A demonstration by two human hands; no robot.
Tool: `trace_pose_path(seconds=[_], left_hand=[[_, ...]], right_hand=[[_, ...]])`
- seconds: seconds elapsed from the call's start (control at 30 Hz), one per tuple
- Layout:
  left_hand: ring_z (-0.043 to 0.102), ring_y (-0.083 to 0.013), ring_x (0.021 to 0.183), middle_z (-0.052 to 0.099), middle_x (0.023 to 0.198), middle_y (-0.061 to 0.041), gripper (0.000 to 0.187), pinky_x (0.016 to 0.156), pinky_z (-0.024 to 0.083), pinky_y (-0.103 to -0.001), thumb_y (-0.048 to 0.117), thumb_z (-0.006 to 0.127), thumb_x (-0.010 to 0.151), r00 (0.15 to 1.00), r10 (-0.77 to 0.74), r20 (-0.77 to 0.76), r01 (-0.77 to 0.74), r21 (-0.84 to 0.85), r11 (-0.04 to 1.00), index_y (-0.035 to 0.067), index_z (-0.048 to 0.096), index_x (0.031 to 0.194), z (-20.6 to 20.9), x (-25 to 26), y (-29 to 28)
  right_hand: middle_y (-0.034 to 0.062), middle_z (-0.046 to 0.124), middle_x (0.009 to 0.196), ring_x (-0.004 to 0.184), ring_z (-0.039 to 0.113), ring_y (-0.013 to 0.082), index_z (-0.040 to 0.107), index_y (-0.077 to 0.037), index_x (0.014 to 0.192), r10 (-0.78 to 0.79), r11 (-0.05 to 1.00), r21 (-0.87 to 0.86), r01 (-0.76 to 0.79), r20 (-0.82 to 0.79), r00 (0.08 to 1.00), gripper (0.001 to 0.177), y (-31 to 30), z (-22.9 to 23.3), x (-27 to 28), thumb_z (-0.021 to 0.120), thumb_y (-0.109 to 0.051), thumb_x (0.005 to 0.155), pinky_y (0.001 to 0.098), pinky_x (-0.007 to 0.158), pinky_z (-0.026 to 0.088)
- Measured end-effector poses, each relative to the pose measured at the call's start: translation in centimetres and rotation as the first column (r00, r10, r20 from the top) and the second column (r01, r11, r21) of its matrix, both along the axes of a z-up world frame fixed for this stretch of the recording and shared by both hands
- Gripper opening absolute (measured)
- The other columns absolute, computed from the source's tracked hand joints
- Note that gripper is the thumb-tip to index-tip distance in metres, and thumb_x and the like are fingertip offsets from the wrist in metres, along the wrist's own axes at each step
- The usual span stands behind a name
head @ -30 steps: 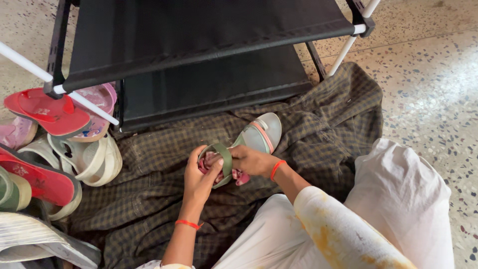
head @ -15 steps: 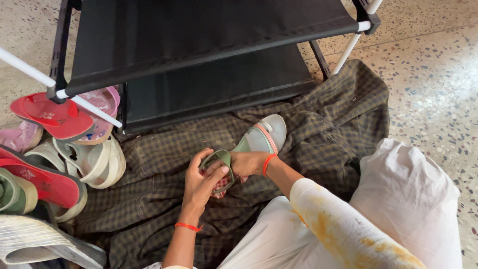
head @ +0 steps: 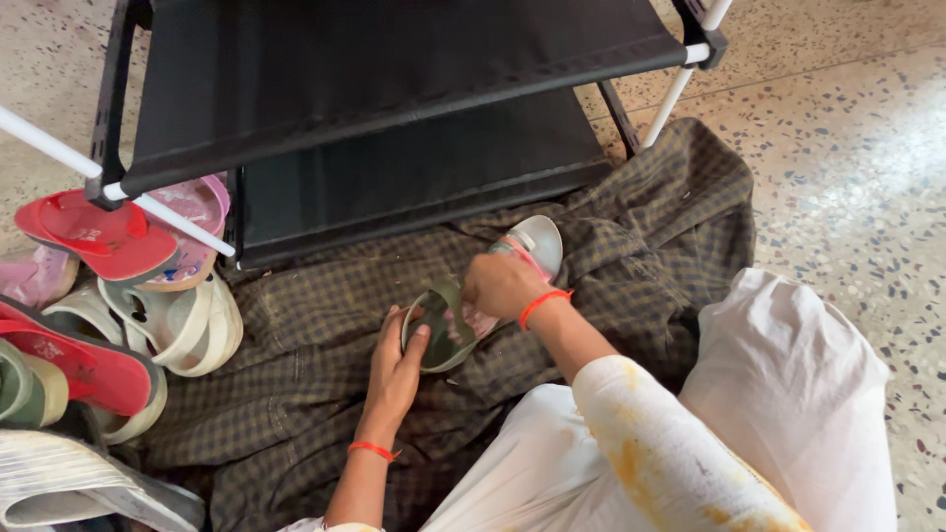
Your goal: The person wipes a pair of light green slippers with a pink and white checkered cloth. They clean the straps, soles, and sides of each slipper, turning them over to reach all surfaces.
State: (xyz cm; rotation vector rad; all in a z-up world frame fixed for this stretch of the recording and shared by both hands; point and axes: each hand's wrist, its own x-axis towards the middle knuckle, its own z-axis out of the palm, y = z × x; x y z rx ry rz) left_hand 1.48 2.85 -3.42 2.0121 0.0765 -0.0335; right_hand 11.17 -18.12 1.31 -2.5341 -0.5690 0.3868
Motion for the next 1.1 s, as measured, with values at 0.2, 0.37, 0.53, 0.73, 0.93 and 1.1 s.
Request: trace_pose_path(seconds=[0.2, 0.37, 0.53, 0.73, 0.93, 1.1], left_hand=[[0.059, -0.0311, 0.128, 0.068, 0.131, -0.018, 0.037, 0.106, 0.044, -0.039, 0.027, 0.050, 0.103, 0.998, 0.067, -0.011, -0.068, -0.024, 0.997, 0.006, 0.068, 0.126, 0.7, 0.2, 0.1], [0.073, -0.0241, 0.107, 0.080, 0.111, -0.015, 0.034, 0.094, 0.051, -0.034, 0.024, 0.051, 0.102, 0.995, 0.095, 0.044, -0.096, 0.017, 0.995, 0.002, 0.073, 0.116, 2.5, 0.7, 1.6], [0.076, -0.0212, 0.101, 0.081, 0.103, -0.011, 0.032, 0.092, 0.052, -0.034, 0.022, 0.050, 0.102, 0.993, 0.117, -0.014, -0.116, 0.059, 0.991, 0.001, 0.070, 0.115, 4.1, 0.8, 3.7], [0.074, -0.0236, 0.108, 0.082, 0.110, -0.012, 0.030, 0.095, 0.052, -0.036, 0.013, 0.054, 0.097, 0.993, 0.114, -0.023, -0.113, 0.064, 0.992, 0.002, 0.070, 0.120, 5.4, 0.7, 4.6], [0.062, -0.0275, 0.126, 0.067, 0.134, -0.014, 0.045, 0.106, 0.046, -0.041, 0.005, 0.070, 0.084, 0.968, 0.130, 0.216, -0.155, 0.106, 0.982, 0.004, 0.065, 0.129, 8.1, 0.3, 2.8], [0.066, -0.0334, 0.118, 0.070, 0.125, -0.014, 0.030, 0.101, 0.052, -0.041, 0.007, 0.069, 0.086, 0.886, 0.010, 0.463, -0.115, 0.199, 0.973, 0.004, 0.069, 0.115, 9.4, -0.9, -1.9]], right_hand=[[0.0189, 0.074, 0.094, 0.089, 0.071, 0.0379, 0.081, -0.017, 0.097, -0.211, 0.977, 0.066, 0.202, 0.185, 0.960, 0.031, -1.9, -0.9, 0.1, 0.068, -0.008, 0.070, 0.0481, 0.078, 0.055], [0.0141, 0.073, 0.091, 0.092, 0.072, 0.0311, 0.075, -0.010, 0.087, 0.084, 0.995, 0.028, -0.100, 0.351, 0.933, 0.009, -0.1, -1.5, -2.5, 0.069, -0.016, 0.089, 0.0460, 0.105, 0.047], [0.0151, 0.070, 0.097, 0.091, 0.066, 0.0399, 0.076, -0.010, 0.092, 0.014, 0.961, 0.246, -0.128, 0.419, 0.908, 0.020, 1.8, -1.5, -6.7, 0.071, -0.009, 0.072, 0.0457, 0.082, 0.048], [0.0141, 0.075, 0.096, 0.088, 0.074, 0.0323, 0.077, -0.014, 0.101, 0.004, 0.999, -0.040, -0.005, -0.024, 1.000, 0.025, 0.1, 3.1, -7.8, 0.074, -0.014, 0.077, 0.0429, 0.079, 0.057], [0.0158, 0.075, 0.108, 0.097, 0.073, 0.0353, 0.077, -0.012, 0.109, -0.224, 0.965, 0.194, 0.175, 0.269, 0.937, 0.037, -5.2, 10.8, -5.9, 0.069, -0.006, 0.073, 0.0432, 0.085, 0.058], [0.0169, 0.072, 0.117, 0.100, 0.070, 0.0382, 0.076, -0.010, 0.113, -0.222, 0.960, 0.251, 0.126, 0.403, 0.888, 0.037, -6.6, 13.1, -6.2, 0.067, -0.006, 0.077, 0.0449, 0.088, 0.056]])
